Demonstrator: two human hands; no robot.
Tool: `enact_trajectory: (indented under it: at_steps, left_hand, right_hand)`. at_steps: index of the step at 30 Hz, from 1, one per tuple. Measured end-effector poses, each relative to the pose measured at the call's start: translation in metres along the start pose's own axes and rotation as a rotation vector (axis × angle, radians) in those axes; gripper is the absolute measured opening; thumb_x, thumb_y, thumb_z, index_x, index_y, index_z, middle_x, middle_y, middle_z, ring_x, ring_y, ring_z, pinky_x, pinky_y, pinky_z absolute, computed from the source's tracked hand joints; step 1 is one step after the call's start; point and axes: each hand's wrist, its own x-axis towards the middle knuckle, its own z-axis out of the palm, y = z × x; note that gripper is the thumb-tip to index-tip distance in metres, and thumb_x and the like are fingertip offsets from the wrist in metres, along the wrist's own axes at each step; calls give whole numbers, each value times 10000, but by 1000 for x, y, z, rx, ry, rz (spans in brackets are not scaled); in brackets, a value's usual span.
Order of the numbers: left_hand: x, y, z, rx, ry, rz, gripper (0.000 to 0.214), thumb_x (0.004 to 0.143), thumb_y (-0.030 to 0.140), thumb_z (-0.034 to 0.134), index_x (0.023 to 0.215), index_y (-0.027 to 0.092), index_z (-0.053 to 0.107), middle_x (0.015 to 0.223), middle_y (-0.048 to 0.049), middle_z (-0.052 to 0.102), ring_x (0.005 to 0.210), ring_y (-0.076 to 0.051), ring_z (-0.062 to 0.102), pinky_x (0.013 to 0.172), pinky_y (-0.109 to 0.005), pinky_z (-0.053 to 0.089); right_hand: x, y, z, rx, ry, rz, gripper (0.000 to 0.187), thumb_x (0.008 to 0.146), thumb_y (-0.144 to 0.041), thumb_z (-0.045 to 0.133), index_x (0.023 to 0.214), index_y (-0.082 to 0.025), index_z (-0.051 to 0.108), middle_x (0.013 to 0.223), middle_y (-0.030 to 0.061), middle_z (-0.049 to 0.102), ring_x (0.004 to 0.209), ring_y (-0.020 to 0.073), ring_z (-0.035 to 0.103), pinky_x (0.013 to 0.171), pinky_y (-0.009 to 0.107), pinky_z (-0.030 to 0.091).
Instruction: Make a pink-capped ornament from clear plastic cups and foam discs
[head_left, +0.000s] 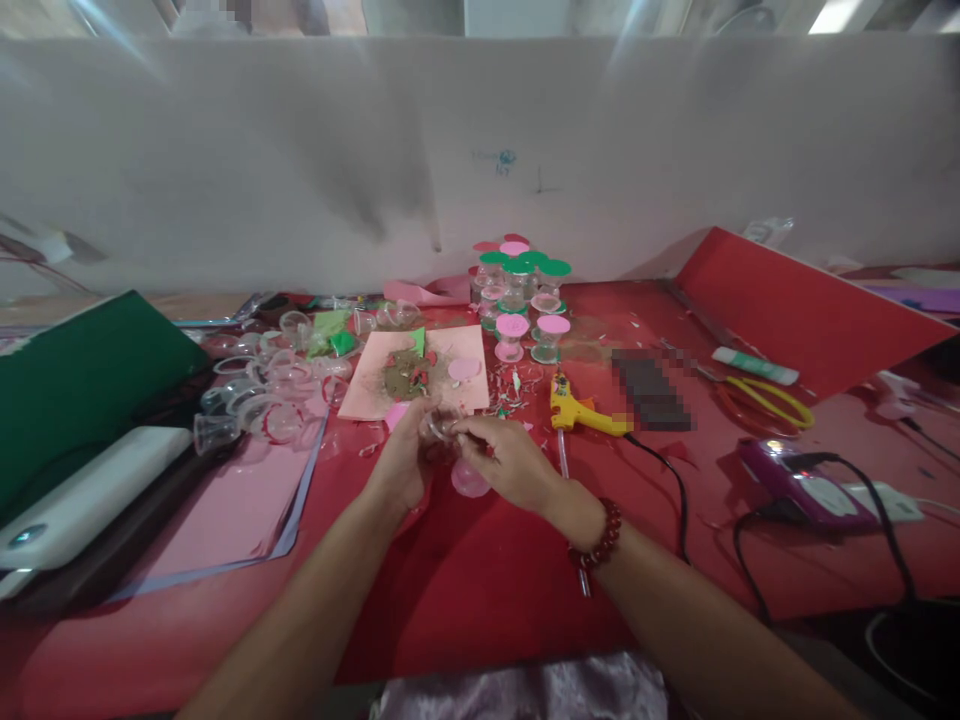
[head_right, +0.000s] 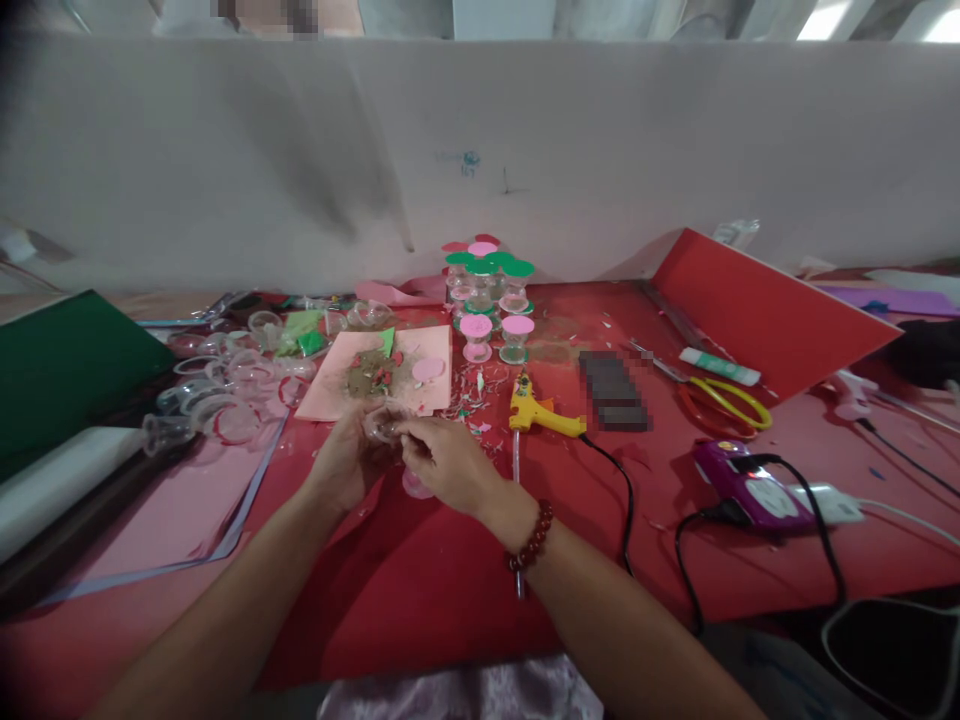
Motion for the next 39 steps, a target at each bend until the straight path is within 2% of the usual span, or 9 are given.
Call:
enact_trajectory:
  at_steps: [8,12,17,25,30,33,37,39]
  left_hand:
    - [1,-1,0,11,-12,6,150,672,290,563,642,149,606,518,27,590,416,-83,503,407,-196,364]
    - [2,-1,-1,-4,10,7,158,690,298,576,673,146,617,551,25,615,445,-87,536,438,-196,406]
    - [0,0,-1,-5,11,-1,155,697,288,559,668,146,615,560,19,623,441,-90,537,443,-200,410]
    - [0,0,-1,-7,11,10,150,687,294,564,662,152,604,577,15,628,429,-93,519,441,-213,410]
    - [1,-2,0,1,21,12,133,681,280,558,662,157,604,532,31,590,420,-88,501,423,-201,380]
    - [1,-2,0,2,17,14,138,680,275,560,646,149,605,535,24,587,425,-81,494,412,-192,359]
    - [0,-2,-1,-18,-56,26,144,684,272,564,632,145,608,541,22,569,438,-78,477,414,-186,356]
    - [-1,-1,-1,-30,-56,32,128,680,255,560,623,149,605,541,22,564,443,-81,473,425,-189,372]
  right_hand:
    - [-1,1,0,-23,24,-37,310,806,-23,513,1013,-150,705,932,73,737,787,154,641,734,241,466]
    - [-2,3,2,-6,50,-101,241,835,-99,538,996,-142,712,865,74,726,714,146,621,677,239,467]
    - [-2,4,3,52,67,-86,233,863,-158,538,1000,-158,725,885,69,736,731,140,636,685,239,483]
    - [0,9,2,32,45,-101,280,842,-99,523,1003,-150,746,815,52,725,699,126,624,680,224,471]
    - [1,11,3,-13,63,-104,308,824,-55,517,998,-161,748,835,54,726,729,128,631,703,221,471]
    - [0,8,2,-35,87,-126,302,810,-44,517,981,-140,746,800,59,714,680,125,607,667,220,461]
    - [-2,4,1,-11,119,-160,212,827,-129,566,940,-135,746,781,63,705,636,124,586,637,229,462]
    - [-2,3,1,12,119,-148,194,857,-188,575,937,-151,747,818,67,718,659,129,601,653,238,473]
